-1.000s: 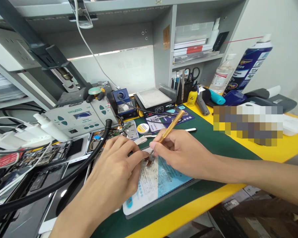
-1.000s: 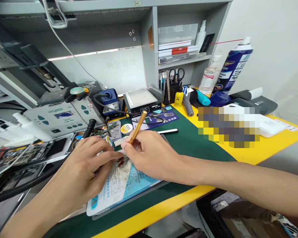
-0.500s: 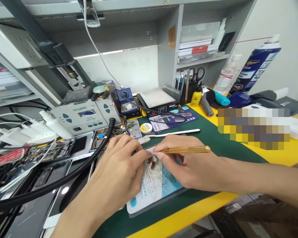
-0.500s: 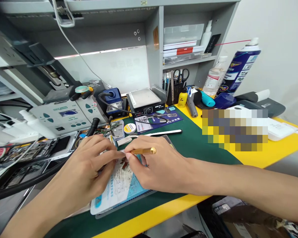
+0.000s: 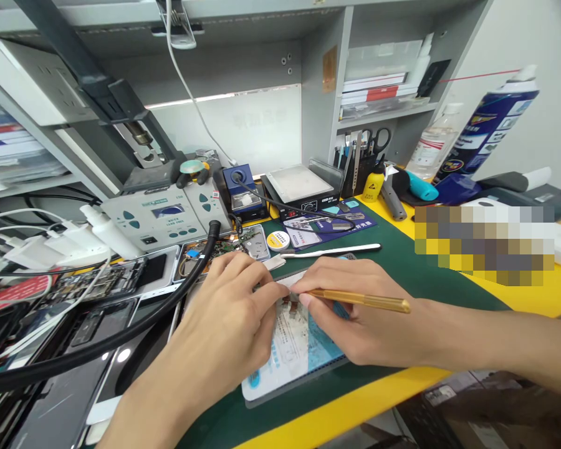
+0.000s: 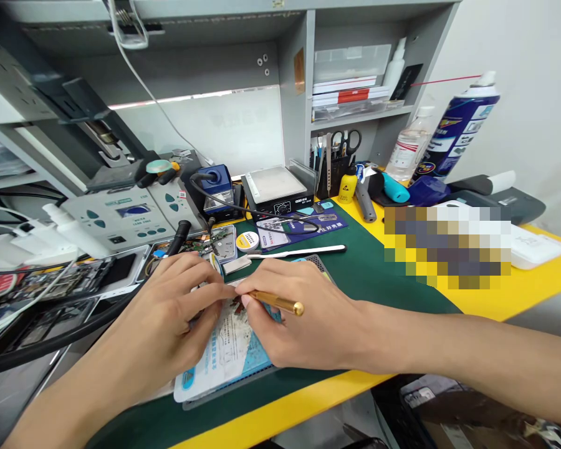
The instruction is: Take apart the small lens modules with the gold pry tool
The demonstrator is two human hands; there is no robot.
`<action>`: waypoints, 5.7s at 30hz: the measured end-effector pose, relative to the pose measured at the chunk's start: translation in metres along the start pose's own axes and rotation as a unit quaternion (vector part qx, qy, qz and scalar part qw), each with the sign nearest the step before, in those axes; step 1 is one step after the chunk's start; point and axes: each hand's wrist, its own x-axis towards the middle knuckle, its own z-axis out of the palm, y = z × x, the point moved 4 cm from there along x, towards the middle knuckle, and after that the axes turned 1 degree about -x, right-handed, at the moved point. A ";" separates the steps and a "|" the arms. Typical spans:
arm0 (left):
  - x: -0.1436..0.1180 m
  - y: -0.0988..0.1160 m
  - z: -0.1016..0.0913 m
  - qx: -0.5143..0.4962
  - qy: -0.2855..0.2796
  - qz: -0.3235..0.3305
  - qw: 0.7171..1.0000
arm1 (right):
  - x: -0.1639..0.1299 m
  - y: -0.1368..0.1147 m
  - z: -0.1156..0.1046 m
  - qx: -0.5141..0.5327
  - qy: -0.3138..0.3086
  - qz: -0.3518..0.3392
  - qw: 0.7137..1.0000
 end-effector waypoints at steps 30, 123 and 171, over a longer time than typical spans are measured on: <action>0.000 0.000 -0.001 0.000 -0.012 -0.023 1.000 | 0.003 0.008 -0.005 -0.004 0.035 0.081 0.996; -0.001 0.001 -0.002 -0.010 0.027 0.010 1.000 | 0.001 0.011 -0.005 0.009 0.027 0.078 0.997; -0.002 0.001 -0.005 -0.017 0.040 0.015 0.999 | 0.000 0.013 -0.004 0.048 0.013 0.054 0.997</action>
